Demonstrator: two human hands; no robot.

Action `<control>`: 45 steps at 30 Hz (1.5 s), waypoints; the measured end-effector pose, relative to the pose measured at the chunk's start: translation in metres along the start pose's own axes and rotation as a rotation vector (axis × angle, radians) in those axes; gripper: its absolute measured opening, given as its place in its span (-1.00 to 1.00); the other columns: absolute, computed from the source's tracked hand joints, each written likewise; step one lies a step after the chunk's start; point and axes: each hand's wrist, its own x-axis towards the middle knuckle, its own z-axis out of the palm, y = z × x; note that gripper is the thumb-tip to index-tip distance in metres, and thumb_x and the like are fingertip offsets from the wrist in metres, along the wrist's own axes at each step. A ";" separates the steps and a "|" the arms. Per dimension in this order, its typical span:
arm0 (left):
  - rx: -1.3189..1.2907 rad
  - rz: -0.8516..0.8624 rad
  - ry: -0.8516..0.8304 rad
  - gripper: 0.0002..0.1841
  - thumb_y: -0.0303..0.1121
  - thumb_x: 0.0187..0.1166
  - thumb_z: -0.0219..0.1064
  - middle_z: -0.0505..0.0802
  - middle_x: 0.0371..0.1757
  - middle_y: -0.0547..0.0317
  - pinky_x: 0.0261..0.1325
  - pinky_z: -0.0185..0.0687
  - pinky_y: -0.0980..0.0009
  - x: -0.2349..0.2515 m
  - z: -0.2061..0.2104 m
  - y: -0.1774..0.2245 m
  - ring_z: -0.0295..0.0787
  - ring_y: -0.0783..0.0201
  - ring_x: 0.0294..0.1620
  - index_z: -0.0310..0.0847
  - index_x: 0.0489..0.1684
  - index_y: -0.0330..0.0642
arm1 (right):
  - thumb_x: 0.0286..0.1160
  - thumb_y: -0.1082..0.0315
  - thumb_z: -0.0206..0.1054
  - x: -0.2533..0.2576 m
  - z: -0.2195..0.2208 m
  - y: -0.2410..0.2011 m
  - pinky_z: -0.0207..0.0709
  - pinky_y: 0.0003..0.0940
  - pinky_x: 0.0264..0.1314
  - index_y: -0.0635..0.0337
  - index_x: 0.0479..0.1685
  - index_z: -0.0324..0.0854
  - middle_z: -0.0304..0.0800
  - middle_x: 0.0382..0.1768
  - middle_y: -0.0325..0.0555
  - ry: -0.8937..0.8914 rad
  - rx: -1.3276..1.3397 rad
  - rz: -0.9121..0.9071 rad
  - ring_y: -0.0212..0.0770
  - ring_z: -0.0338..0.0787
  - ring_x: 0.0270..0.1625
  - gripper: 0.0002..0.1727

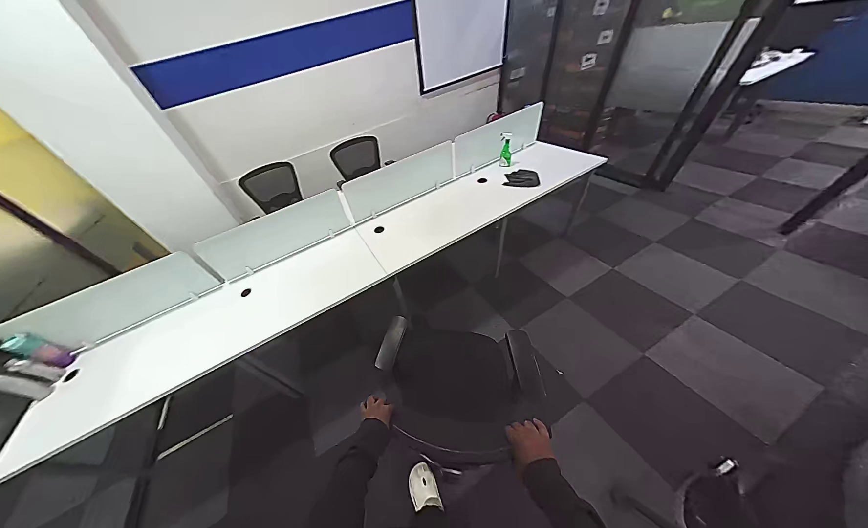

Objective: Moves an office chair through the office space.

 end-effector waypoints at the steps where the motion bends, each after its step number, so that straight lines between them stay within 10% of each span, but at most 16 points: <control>1: 0.004 0.015 0.000 -0.53 -0.46 0.60 0.29 0.52 0.75 0.27 0.79 -0.03 -0.32 0.012 -0.008 0.006 0.03 -0.10 0.90 0.70 0.47 0.20 | 0.02 0.28 0.64 0.006 -0.003 0.006 0.14 0.37 0.72 -0.02 0.26 0.80 0.86 0.27 -0.10 -0.001 -0.002 0.016 0.12 0.70 0.45 -0.41; 22: 0.162 0.364 0.053 -0.55 -0.40 0.56 0.38 0.53 0.73 0.24 0.71 0.13 -0.36 0.290 -0.240 0.185 0.10 -0.11 0.86 0.72 0.43 0.21 | -0.02 0.24 0.65 0.208 -0.116 0.133 0.30 0.31 0.62 -0.02 0.26 0.78 0.81 0.31 -0.06 -0.004 0.126 0.435 0.15 0.64 0.48 -0.38; 45: 0.285 0.287 0.036 -0.58 -0.34 0.66 0.30 0.50 0.75 0.28 0.68 0.24 -0.30 0.490 -0.405 0.504 0.11 -0.09 0.86 0.70 0.47 0.27 | 0.21 0.41 0.52 0.410 -0.220 0.459 0.24 0.28 0.70 0.03 0.37 0.72 0.74 0.43 -0.03 -0.046 0.252 0.430 0.17 0.54 0.60 -0.42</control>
